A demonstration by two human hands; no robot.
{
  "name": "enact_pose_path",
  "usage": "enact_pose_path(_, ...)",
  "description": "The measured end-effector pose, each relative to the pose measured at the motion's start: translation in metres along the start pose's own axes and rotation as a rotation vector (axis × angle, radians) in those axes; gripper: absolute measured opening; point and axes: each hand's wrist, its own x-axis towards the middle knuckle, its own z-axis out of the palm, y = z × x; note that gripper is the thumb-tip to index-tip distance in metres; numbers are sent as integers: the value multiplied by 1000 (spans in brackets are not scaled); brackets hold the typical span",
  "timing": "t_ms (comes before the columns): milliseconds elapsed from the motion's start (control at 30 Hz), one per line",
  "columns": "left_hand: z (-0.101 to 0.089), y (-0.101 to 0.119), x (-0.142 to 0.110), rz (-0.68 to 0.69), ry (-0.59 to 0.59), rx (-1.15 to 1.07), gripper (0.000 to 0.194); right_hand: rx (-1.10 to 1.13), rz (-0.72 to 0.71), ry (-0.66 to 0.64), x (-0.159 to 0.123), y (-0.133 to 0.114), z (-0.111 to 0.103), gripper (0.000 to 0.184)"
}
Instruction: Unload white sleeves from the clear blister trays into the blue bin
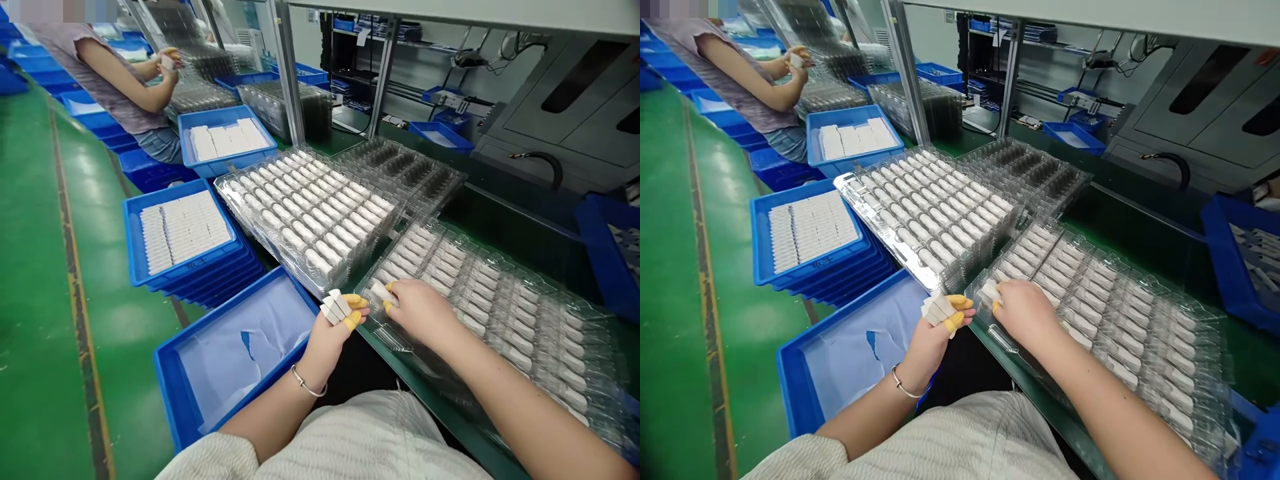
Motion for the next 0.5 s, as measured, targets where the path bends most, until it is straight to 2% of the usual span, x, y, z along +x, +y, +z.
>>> enact_pose_path(167,-7,2,3,-34,-36,-26,40,-115,-39,-37,8,-17,4,12)
enact_pose_path(333,-8,2,8,-36,-140,74,38,-141,-109,-2,9,-9,13,20)
enact_pose_path(400,-8,2,8,-9,-194,211,33,-53,-129,49,5,-1,16,20)
enact_pose_path(500,-8,5,6,103,-278,457,28,247,-174,162,-12,7,16,20)
